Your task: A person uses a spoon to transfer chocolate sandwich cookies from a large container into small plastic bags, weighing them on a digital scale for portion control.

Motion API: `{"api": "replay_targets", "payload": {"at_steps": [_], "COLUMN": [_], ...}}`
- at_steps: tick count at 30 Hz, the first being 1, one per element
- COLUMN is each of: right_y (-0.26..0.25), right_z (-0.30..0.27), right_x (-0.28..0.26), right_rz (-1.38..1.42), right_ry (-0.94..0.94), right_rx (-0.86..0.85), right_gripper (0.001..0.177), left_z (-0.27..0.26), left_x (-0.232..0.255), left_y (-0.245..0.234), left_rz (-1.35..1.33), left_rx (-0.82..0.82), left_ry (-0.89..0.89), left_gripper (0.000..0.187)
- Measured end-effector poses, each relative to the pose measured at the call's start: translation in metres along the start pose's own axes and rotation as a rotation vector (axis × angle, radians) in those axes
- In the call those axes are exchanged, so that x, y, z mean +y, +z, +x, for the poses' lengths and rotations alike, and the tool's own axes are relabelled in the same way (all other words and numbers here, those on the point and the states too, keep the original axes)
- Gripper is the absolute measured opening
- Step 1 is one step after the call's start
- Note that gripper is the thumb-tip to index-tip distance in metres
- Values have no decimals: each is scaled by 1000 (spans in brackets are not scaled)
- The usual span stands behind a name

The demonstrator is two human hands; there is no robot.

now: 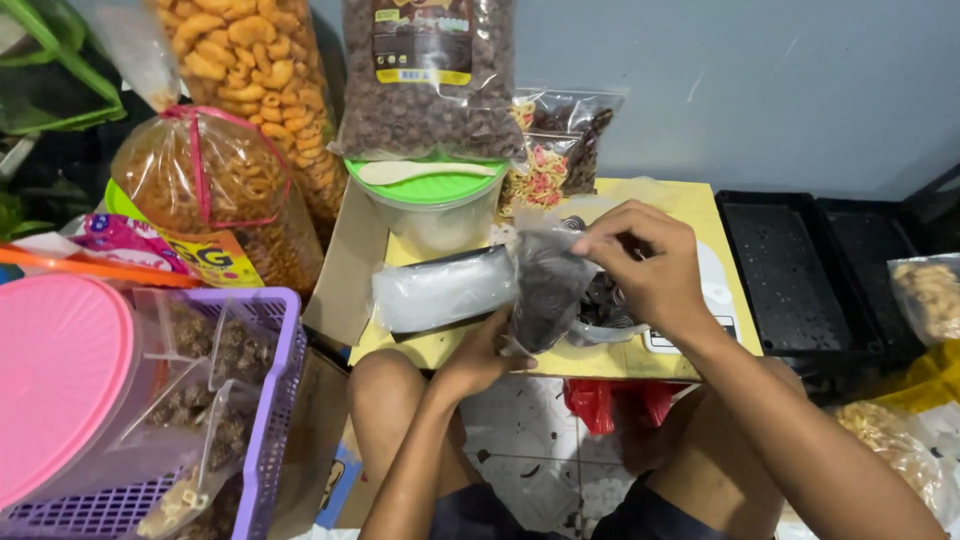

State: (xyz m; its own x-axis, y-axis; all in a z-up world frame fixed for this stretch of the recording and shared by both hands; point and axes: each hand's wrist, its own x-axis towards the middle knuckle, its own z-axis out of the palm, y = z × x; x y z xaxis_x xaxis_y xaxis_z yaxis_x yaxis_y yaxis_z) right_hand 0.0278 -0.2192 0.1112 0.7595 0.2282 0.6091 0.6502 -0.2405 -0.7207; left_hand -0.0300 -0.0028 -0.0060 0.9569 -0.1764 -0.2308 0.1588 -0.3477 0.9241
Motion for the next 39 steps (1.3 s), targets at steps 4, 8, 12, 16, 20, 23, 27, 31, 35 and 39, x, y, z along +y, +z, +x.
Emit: {"api": "replay_targets", "payload": {"at_steps": [4, 8, 12, 16, 20, 23, 27, 31, 35, 39], "right_y": [1, -3, -3, -3, 3, 8, 19, 22, 26, 28], "right_z": [-6, -7, -8, -13, -20, -20, -23, -25, -32, -26], "right_x": [-2, 1, -1, -9, -4, -11, -14, -14, -10, -24], "right_rz": [16, 52, 27, 17, 29, 40, 7, -12, -29, -78], "right_ry": [-88, -47, -72, -46, -53, -67, -21, 34, 218, 186], "right_rx": [-119, -89, -92, -35, -73, -116, -148, -167, -230, -311], "right_gripper": [7, 5, 6, 7, 8, 8, 11, 11, 21, 23], "left_z": [-5, -1, -9, -9, -6, 11, 21, 28, 29, 25], "left_x": [0, -5, 9, 18, 9, -4, 9, 28, 30, 25], "left_y": [0, 4, 0, -5, -3, -5, -18, -26, -23, -18], "left_rz": [18, 25, -41, -48, -51, -200, -297, -242, -318, -352], "left_rx": [-10, -20, -59, -99, -66, 126, 362, 402, 413, 377], "left_ry": [8, -22, 41, 48, 62, 228, 685, 717, 713, 704], "left_gripper": [89, 93, 98, 109, 108, 69, 30, 9, 11, 9]}}
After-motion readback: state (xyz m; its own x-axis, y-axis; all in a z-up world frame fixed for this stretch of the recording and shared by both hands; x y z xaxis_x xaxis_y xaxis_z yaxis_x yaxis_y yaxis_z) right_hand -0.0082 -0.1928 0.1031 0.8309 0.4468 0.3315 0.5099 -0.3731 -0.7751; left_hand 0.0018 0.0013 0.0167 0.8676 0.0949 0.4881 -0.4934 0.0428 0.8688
